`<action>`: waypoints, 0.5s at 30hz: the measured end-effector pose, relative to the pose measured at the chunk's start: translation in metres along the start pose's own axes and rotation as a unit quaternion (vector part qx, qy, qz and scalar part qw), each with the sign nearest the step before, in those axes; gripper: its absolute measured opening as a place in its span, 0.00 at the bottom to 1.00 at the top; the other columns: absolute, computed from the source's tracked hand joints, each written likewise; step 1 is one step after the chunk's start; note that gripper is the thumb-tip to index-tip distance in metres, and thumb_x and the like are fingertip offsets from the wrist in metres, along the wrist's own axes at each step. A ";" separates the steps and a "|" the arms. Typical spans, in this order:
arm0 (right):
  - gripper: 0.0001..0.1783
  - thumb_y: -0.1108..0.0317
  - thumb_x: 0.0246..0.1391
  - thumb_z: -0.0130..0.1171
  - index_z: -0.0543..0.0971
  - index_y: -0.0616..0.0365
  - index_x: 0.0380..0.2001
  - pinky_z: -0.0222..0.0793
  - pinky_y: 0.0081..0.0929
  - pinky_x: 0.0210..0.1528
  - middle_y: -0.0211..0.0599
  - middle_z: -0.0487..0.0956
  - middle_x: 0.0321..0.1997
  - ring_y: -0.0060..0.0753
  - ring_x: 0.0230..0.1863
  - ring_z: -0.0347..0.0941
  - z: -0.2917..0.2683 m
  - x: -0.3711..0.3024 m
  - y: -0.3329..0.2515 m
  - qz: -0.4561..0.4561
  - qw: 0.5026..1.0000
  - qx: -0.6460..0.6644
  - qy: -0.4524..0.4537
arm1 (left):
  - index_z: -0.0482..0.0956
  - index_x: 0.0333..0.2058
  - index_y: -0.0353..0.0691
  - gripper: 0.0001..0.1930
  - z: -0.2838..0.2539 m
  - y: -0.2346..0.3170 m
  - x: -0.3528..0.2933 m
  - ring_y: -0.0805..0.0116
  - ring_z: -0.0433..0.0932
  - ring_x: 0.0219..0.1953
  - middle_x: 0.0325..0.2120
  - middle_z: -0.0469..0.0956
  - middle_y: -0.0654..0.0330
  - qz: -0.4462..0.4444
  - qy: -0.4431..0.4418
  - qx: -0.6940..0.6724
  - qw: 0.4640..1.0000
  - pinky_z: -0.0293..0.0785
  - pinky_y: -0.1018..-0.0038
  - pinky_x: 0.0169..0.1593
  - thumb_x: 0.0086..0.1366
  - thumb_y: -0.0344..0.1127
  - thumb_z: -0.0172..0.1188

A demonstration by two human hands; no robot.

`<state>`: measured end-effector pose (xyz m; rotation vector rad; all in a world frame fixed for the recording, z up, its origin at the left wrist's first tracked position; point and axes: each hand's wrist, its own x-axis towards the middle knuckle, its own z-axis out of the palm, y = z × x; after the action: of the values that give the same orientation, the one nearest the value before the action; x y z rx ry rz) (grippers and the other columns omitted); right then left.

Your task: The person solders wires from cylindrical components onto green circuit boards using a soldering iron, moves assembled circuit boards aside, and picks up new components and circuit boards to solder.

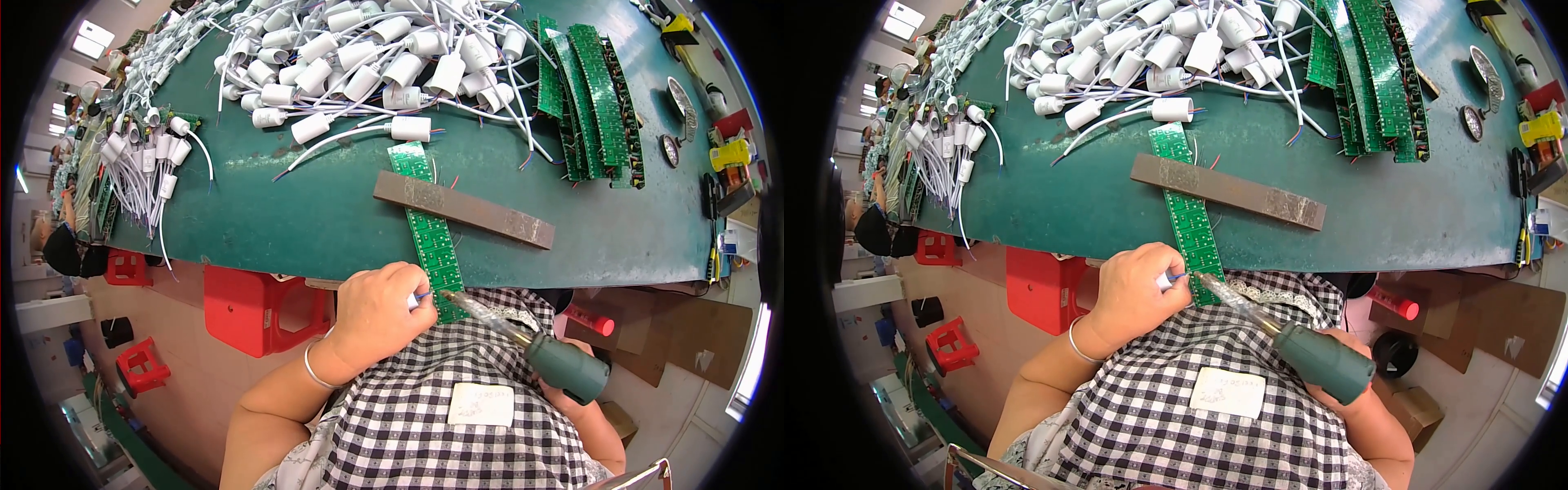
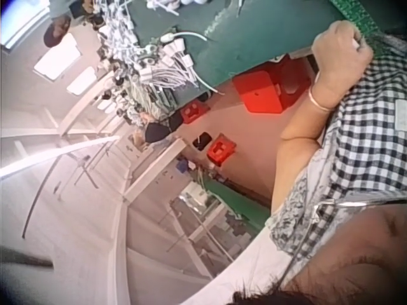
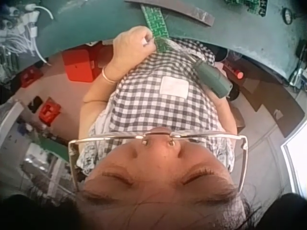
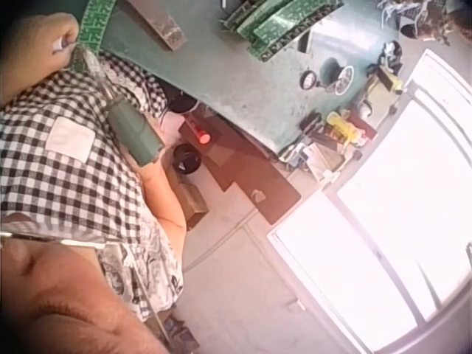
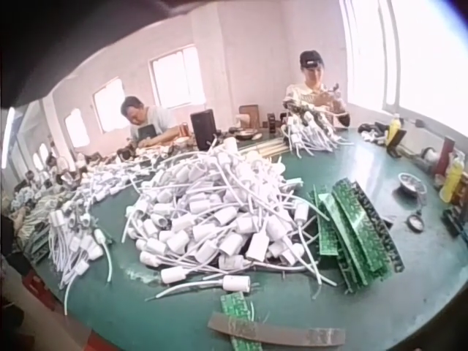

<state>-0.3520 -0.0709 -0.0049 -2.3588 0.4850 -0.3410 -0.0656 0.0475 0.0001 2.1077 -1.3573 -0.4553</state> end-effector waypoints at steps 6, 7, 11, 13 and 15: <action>0.15 0.66 0.39 0.65 0.80 0.56 0.34 0.72 0.32 0.42 0.38 0.80 0.37 0.42 0.39 0.76 0.004 -0.008 0.005 0.091 0.992 0.088 0.010 | 0.72 0.21 0.43 0.06 -0.001 0.000 0.000 0.57 0.75 0.20 0.20 0.75 0.61 -0.004 -0.006 0.003 1.000 0.70 0.65 0.25 0.46 0.32 0.61; 0.15 0.66 0.39 0.64 0.80 0.56 0.34 0.72 0.32 0.42 0.38 0.80 0.37 0.41 0.39 0.76 0.004 -0.009 0.006 0.072 0.996 0.042 -0.005 | 0.72 0.21 0.43 0.06 -0.001 0.000 0.001 0.57 0.75 0.20 0.20 0.75 0.61 -0.004 -0.007 0.003 1.000 0.70 0.65 0.25 0.46 0.32 0.61; 0.13 0.67 0.41 0.63 0.81 0.56 0.34 0.72 0.31 0.43 0.37 0.80 0.37 0.41 0.40 0.76 0.004 -0.001 -0.008 0.180 0.974 0.140 -0.014 | 0.72 0.20 0.43 0.06 -0.001 0.000 0.001 0.57 0.75 0.20 0.20 0.75 0.61 -0.006 -0.009 0.001 1.000 0.70 0.65 0.25 0.46 0.32 0.61; 0.13 0.67 0.42 0.63 0.81 0.55 0.34 0.72 0.32 0.43 0.37 0.80 0.38 0.40 0.40 0.76 0.002 0.001 -0.008 0.174 0.972 0.154 -0.017 | 0.72 0.20 0.42 0.06 -0.001 0.001 0.001 0.57 0.75 0.20 0.20 0.75 0.61 -0.007 -0.010 0.001 1.000 0.70 0.65 0.25 0.46 0.32 0.62; 0.13 0.67 0.42 0.63 0.81 0.55 0.34 0.72 0.32 0.43 0.37 0.80 0.38 0.40 0.40 0.76 0.005 -0.001 -0.007 0.171 0.973 0.154 -0.004 | 0.72 0.20 0.42 0.06 -0.001 0.001 0.001 0.57 0.75 0.20 0.20 0.75 0.60 -0.004 -0.007 -0.001 1.000 0.70 0.65 0.25 0.46 0.32 0.61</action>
<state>-0.3494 -0.0626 -0.0037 -1.9338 0.7632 -0.2262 -0.0651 0.0465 0.0018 2.1130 -1.3554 -0.4765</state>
